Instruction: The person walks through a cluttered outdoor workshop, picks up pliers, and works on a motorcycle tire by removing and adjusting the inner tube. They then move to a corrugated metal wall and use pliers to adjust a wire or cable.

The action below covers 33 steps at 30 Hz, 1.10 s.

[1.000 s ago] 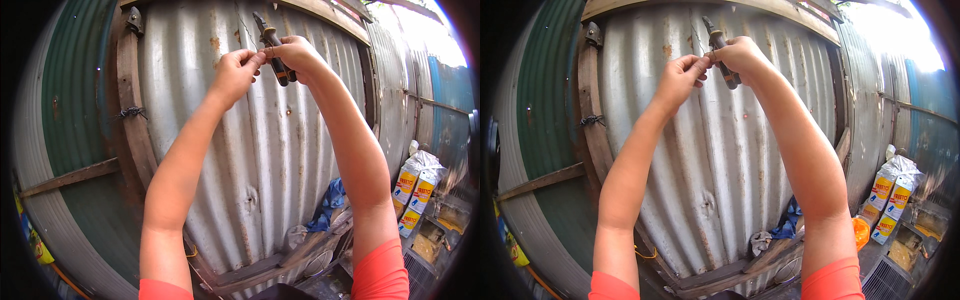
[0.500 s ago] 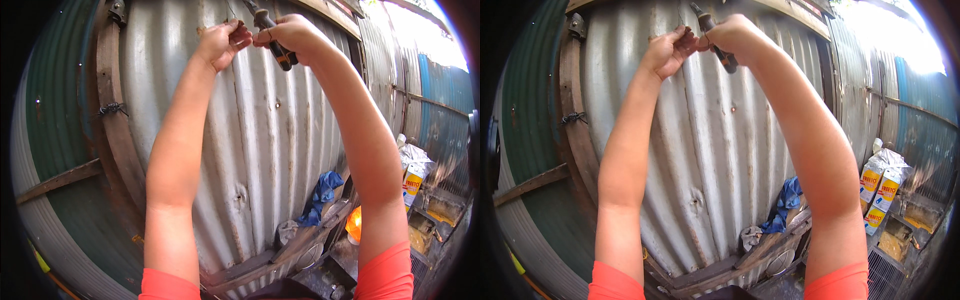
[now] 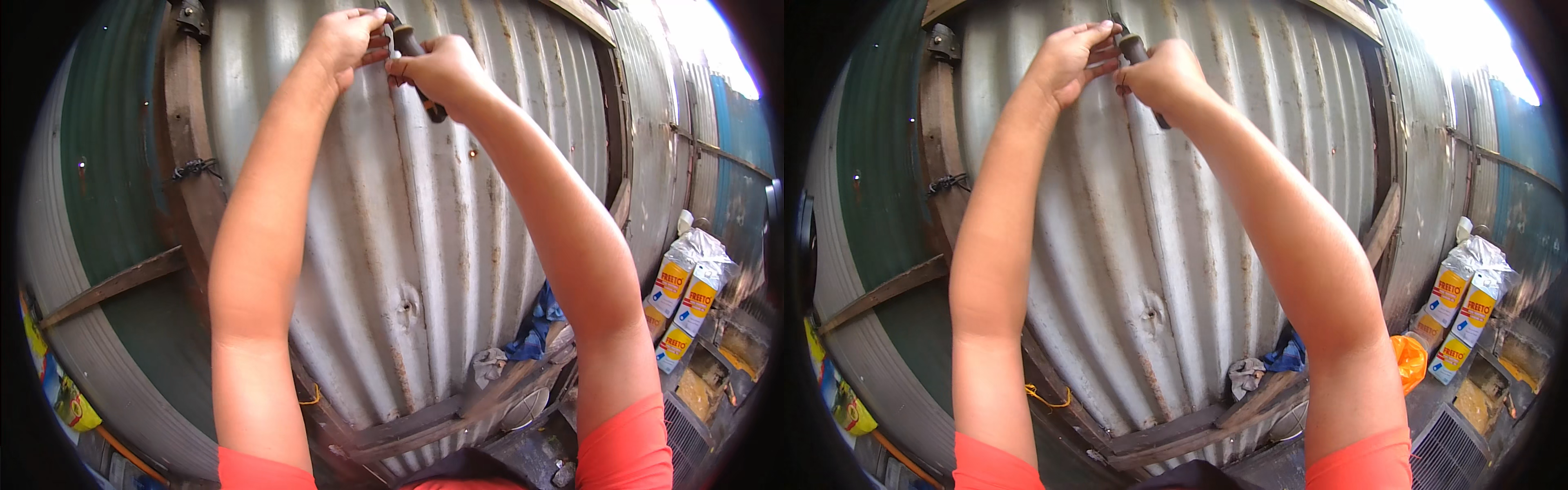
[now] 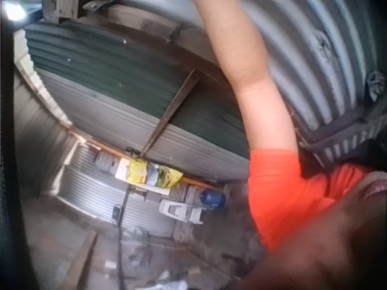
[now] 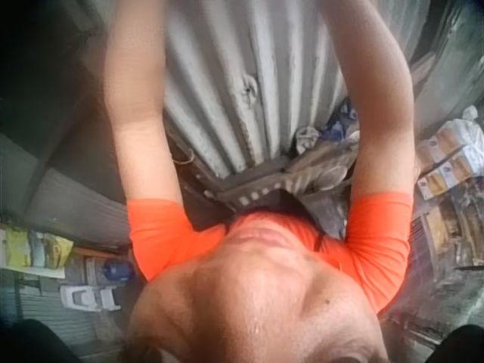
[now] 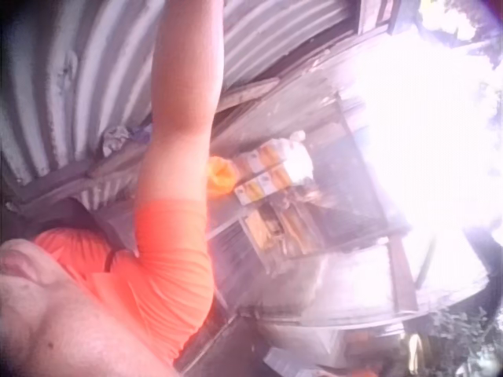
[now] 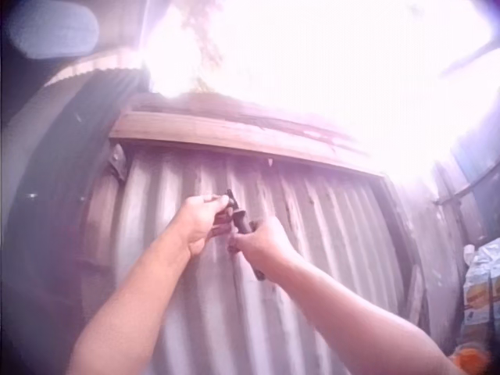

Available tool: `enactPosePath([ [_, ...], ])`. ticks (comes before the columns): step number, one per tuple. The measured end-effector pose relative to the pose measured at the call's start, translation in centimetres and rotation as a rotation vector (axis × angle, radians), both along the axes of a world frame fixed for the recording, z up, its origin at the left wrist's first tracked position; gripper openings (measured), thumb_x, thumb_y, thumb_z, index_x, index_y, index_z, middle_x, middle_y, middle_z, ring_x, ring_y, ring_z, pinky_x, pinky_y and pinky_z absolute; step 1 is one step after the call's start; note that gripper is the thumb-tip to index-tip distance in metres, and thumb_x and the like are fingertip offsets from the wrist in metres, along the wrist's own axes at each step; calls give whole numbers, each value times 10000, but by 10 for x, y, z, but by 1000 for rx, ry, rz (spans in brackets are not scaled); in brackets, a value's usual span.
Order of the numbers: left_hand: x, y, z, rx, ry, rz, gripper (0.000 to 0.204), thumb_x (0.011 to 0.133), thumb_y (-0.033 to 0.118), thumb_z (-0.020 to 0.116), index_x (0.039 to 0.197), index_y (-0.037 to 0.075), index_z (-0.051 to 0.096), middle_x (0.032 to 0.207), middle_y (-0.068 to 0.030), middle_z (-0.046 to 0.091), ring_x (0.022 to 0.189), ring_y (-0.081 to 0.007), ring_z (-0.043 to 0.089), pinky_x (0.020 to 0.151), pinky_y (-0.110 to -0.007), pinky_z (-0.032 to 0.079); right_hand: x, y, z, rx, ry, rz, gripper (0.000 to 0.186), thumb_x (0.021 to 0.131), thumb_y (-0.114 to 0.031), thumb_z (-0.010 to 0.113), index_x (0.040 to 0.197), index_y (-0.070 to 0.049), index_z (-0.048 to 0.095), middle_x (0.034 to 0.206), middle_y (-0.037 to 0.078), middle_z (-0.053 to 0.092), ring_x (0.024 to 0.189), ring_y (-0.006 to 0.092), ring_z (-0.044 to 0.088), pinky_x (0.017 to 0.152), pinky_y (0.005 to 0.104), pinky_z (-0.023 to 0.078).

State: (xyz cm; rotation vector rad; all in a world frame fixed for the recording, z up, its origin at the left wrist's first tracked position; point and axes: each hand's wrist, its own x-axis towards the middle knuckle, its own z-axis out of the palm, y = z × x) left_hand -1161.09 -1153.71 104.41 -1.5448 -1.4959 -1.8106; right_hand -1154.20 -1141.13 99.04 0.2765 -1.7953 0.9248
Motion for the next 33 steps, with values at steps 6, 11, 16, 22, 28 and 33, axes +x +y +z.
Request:
enactPosePath([
  [6, -2, -6, -7, 46, -147, -195, 224, 946, 141, 592, 1077, -40, 606, 1030, -135, 653, 959, -250, 641, 898, -375, 540, 11, 8, -20, -215, 28, 121, 263, 806, -239, 708, 826, 23, 690, 722, 69, 691, 535, 131, 536, 516, 331, 446],
  [11, 1, -3, -12, 109, -105, -97, 204, 894, 124, 664, 1023, -31, 634, 942, -113, 674, 846, -200, 657, 809, -313, 553, 27, 30, -1, -34, 181, -144, 215, 753, -180, 706, 835, 18, 688, 717, 116, 682, 660, 174, 639, 640, 328, 497],
  [16, 8, 3, -20, 188, 62, 306, 140, 781, 68, 753, 853, -11, 662, 759, -77, 680, 671, -127, 644, 624, -231, 541, 21, 11, 33, 95, 230, -332, 300, 747, -256, 727, 864, 13, 667, 812, 156, 687, 795, 259, 673, 723, 369, 517],
  [22, 14, 0, -28, 306, 139, 473, 316, 805, 75, 738, 1038, -67, 579, 890, -132, 674, 656, -135, 636, 559, -226, 508, 3, -6, 49, 103, 242, -431, 306, 780, -308, 731, 850, -14, 681, 742, 96, 645, 667, 188, 587, 621, 352, 473],
  [28, 0, -37, -7, 186, -60, -44, 183, 877, 107, 681, 989, -22, 615, 780, -7, 572, 596, -47, 504, 499, -171, 428, 19, 4, 46, 132, 228, -239, 321, 810, -289, 690, 925, 10, 671, 732, 77, 686, 526, 108, 556, 493, 277, 455],
  [33, -18, -72, 23, 151, -121, -345, 162, 924, 68, 581, 1023, -58, 607, 839, -57, 587, 698, -95, 564, 587, -195, 499, 77, -17, 44, 336, 54, -117, 240, 874, -189, 603, 827, 42, 651, 729, 101, 681, 466, 131, 546, 396, 304, 418],
])
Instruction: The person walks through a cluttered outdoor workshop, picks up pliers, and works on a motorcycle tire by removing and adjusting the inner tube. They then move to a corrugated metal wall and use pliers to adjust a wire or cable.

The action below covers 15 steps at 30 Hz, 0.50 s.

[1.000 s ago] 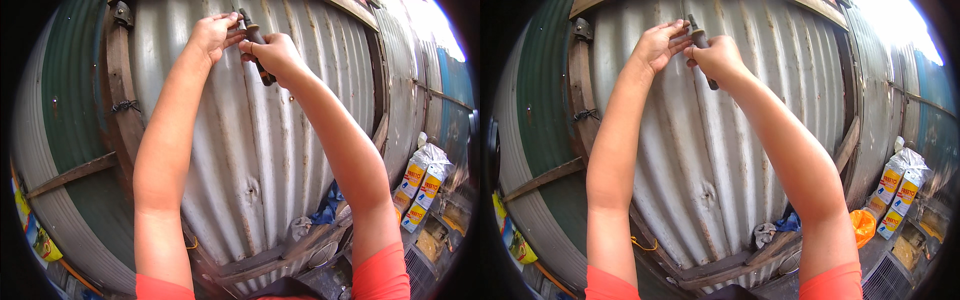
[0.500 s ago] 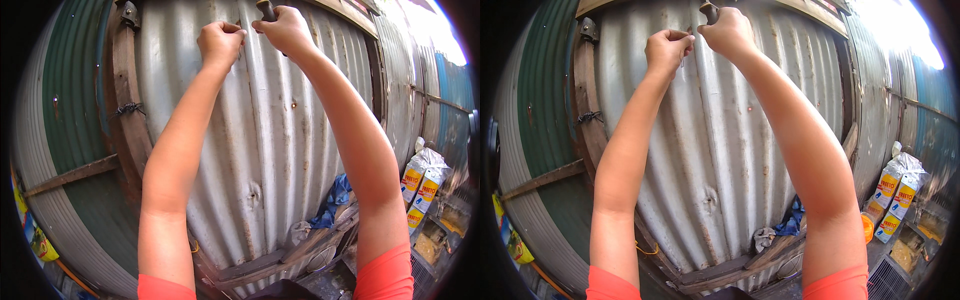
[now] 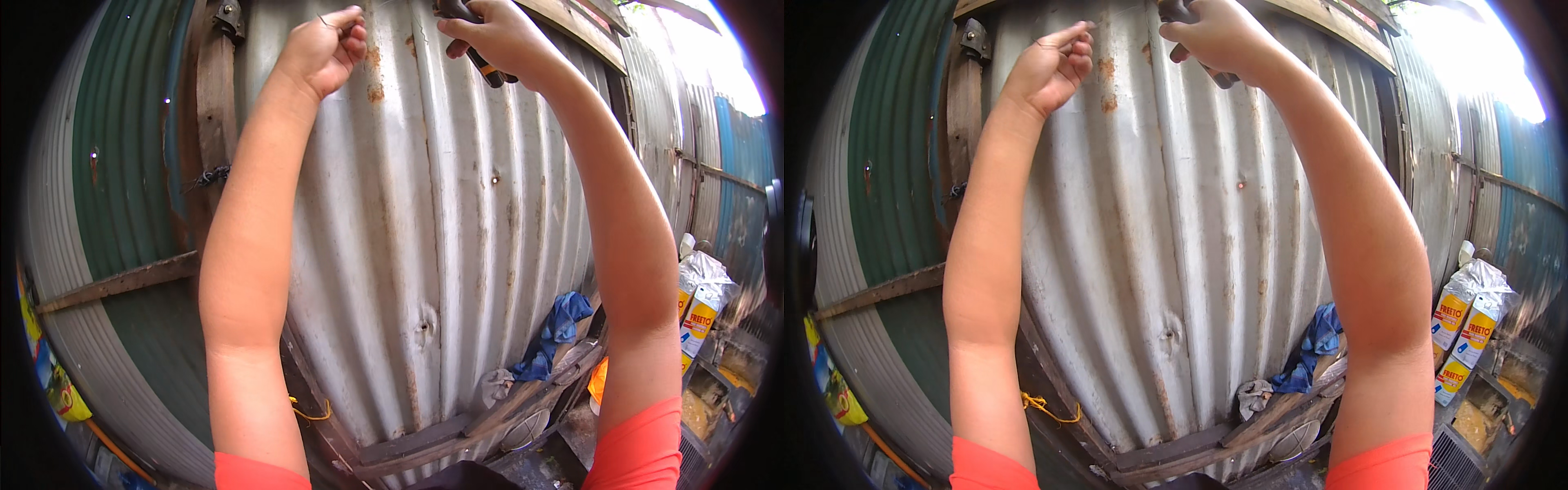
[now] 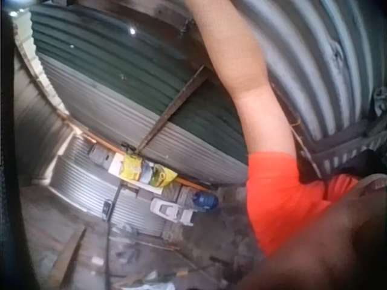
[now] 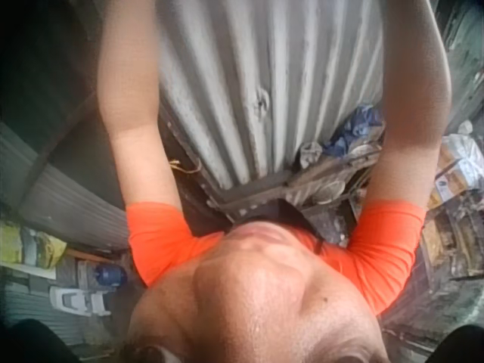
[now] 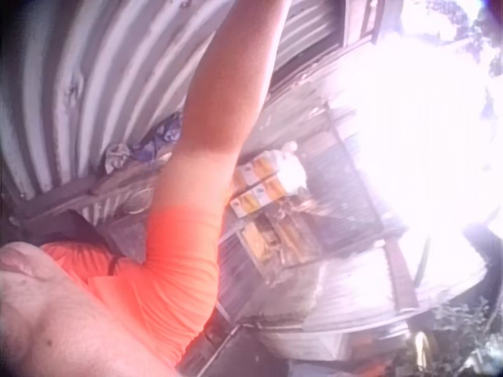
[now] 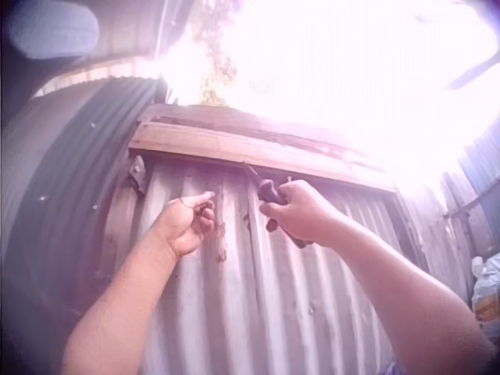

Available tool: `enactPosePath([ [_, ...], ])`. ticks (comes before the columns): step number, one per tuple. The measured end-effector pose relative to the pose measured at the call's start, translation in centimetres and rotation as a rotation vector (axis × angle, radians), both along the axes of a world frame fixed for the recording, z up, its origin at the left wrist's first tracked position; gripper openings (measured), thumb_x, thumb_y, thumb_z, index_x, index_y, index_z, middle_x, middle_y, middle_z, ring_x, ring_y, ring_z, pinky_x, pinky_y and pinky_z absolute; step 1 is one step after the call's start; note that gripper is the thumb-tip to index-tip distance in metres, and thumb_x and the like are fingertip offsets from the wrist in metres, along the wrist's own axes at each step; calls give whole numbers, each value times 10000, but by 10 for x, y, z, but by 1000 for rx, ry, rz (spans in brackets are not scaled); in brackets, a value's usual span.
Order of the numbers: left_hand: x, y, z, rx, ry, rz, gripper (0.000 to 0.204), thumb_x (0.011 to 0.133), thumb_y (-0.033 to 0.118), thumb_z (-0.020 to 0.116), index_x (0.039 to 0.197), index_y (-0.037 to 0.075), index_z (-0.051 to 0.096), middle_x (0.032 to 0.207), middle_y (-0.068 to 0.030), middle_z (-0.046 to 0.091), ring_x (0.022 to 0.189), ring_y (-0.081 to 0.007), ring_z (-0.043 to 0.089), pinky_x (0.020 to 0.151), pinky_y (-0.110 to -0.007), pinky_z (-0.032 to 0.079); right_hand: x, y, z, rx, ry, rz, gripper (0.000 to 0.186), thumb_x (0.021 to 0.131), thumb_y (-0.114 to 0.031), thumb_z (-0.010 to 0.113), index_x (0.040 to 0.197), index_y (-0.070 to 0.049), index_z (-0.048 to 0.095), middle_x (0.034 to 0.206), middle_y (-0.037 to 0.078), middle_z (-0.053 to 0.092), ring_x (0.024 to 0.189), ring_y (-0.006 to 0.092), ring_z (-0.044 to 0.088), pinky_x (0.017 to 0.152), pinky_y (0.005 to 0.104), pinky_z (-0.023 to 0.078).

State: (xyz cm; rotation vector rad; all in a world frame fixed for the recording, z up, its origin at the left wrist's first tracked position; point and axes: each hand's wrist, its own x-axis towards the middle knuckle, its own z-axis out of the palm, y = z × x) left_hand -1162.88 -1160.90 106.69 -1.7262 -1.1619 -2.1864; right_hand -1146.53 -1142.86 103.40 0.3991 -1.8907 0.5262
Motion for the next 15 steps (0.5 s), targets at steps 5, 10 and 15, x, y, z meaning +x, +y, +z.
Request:
enactPosePath([
  [5, 11, 2, 4, 72, 148, -114, 254, 933, 1, 434, 1131, -111, 547, 1002, -158, 610, 968, -223, 627, 830, -290, 573, -24, 10, 16, 63, 32, -189, 246, 825, -212, 623, 892, 22, 666, 768, 102, 698, 513, 117, 564, 460, 279, 442],
  [10, 29, 23, -27, 49, -19, -75, 236, 945, 58, 476, 1116, -92, 542, 1013, -152, 614, 1007, -236, 627, 861, -307, 571, -49, 33, 13, 194, -37, -429, 316, 781, -199, 608, 995, 29, 655, 791, 81, 710, 606, 129, 615, 513, 287, 459],
  [15, 18, 27, -33, -124, 19, 169, 275, 918, 149, 630, 1114, -38, 585, 827, 7, 561, 719, -48, 551, 639, -162, 491, -20, 42, 17, -30, -301, -110, 267, 881, -195, 548, 844, 50, 649, 788, 118, 703, 458, 134, 546, 371, 284, 395],
])
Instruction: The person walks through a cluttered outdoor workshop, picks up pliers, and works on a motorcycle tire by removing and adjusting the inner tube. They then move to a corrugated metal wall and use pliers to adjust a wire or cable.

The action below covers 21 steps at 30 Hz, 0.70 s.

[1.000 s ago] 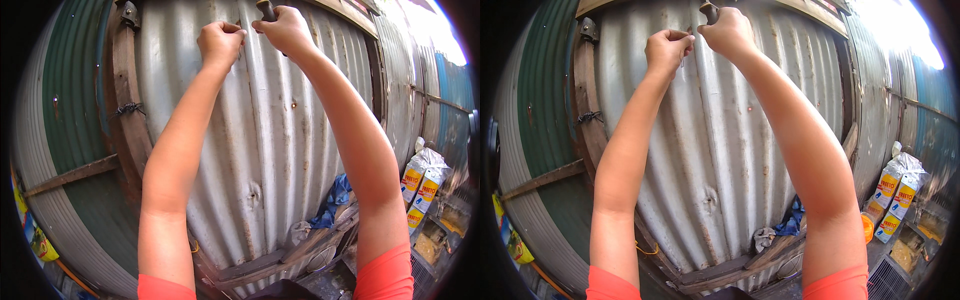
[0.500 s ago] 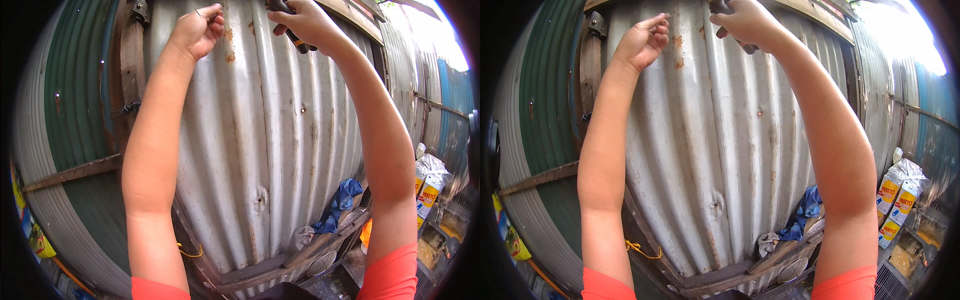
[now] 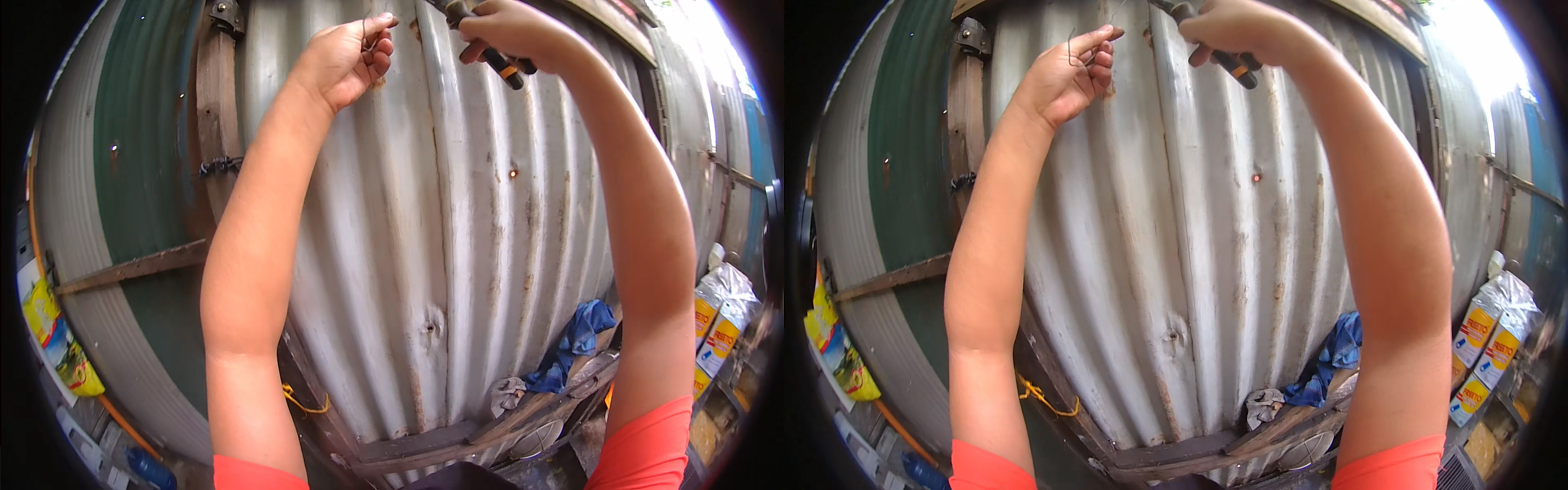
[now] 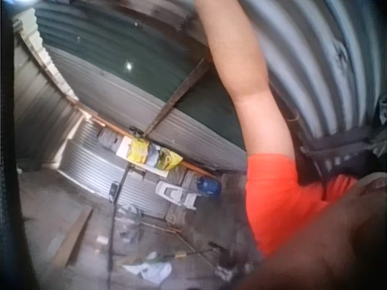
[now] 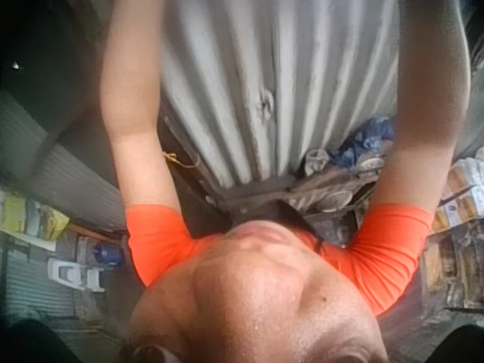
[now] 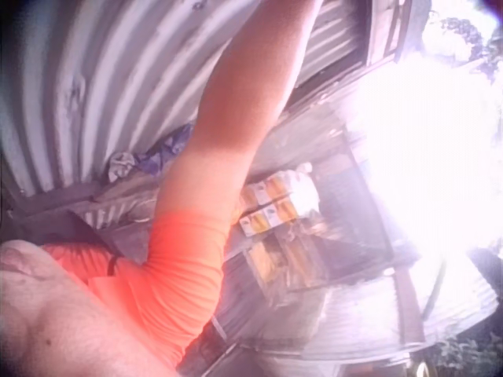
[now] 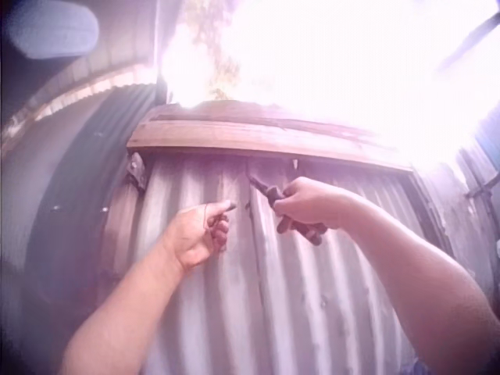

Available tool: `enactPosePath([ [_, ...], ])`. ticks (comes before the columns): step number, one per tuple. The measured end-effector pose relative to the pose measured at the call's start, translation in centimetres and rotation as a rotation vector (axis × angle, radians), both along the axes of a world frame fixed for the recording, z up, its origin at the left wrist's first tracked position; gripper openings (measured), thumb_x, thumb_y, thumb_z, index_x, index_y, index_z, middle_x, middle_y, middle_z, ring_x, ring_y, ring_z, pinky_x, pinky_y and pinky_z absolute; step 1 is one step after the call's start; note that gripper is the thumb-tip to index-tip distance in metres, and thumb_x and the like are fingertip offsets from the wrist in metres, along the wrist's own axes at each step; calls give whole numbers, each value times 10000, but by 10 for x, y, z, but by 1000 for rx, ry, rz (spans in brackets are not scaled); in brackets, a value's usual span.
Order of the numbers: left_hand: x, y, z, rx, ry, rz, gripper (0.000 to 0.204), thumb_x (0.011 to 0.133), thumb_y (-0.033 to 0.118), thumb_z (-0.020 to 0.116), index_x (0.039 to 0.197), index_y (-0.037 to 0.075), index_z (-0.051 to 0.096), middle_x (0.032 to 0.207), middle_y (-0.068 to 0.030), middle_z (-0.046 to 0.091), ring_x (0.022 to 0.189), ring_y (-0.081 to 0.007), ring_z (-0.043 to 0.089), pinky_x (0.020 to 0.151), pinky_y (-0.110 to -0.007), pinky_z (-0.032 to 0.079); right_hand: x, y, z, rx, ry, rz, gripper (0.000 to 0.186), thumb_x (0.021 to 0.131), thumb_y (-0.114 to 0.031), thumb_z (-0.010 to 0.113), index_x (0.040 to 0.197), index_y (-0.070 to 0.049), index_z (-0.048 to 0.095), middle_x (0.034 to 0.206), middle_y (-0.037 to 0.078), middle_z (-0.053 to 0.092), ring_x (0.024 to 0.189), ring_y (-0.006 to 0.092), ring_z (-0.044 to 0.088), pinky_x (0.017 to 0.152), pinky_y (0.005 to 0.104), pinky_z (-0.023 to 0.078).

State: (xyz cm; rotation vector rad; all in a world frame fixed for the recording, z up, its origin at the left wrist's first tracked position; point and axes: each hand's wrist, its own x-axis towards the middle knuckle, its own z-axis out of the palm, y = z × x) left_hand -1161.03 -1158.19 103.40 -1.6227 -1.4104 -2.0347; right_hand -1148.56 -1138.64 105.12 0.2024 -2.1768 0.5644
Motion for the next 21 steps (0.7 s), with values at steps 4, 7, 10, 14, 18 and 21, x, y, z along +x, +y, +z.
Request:
enactPosePath([
  [4, 24, 1, -14, -38, 42, 182, 267, 893, 161, 667, 1097, -6, 620, 743, 64, 515, 624, 7, 491, 555, -119, 428, -4, 30, 8, -3, 56, 308, 263, 899, -196, 522, 920, 36, 643, 866, 138, 711, 511, 147, 599, 359, 248, 384],
  [7, 43, -2, -25, -38, 17, 377, 282, 870, 177, 693, 1090, 14, 627, 756, 65, 536, 613, 8, 497, 526, -120, 425, 2, 31, 0, -49, 66, 562, 267, 909, -203, 537, 942, 36, 650, 859, 143, 708, 549, 162, 627, 375, 247, 406],
  [10, 55, -3, -35, 15, 3, 453, 241, 878, 165, 675, 1078, 38, 630, 790, 50, 567, 666, -10, 541, 578, -128, 470, -5, 36, 5, -10, 16, 669, 265, 906, -190, 593, 959, 59, 664, 811, 150, 701, 570, 176, 640, 416, 258, 453],
  [14, 67, -16, -25, 17, 81, 454, 235, 915, 166, 621, 1106, 29, 618, 830, 18, 595, 733, -49, 587, 674, -176, 522, -15, 50, 19, 17, -103, 659, 244, 894, -143, 602, 887, 89, 678, 789, 141, 701, 556, 169, 628, 435, 285, 482],
  [18, 78, -19, -37, 46, 162, 368, 277, 951, 247, 568, 1104, 21, 615, 900, -25, 621, 841, -111, 614, 769, -234, 526, -39, 60, 15, -52, -121, 665, 256, 901, -153, 590, 882, 84, 686, 805, 145, 707, 552, 160, 625, 437, 286, 483],
  [21, 92, -14, -45, 122, 230, 396, 320, 986, 321, 521, 1070, 29, 623, 927, -43, 623, 910, -149, 613, 814, -291, 507, -54, 64, 17, -152, -110, 846, 286, 927, -195, 568, 953, 78, 648, 804, 167, 695, 606, 206, 648, 517, 318, 538],
])
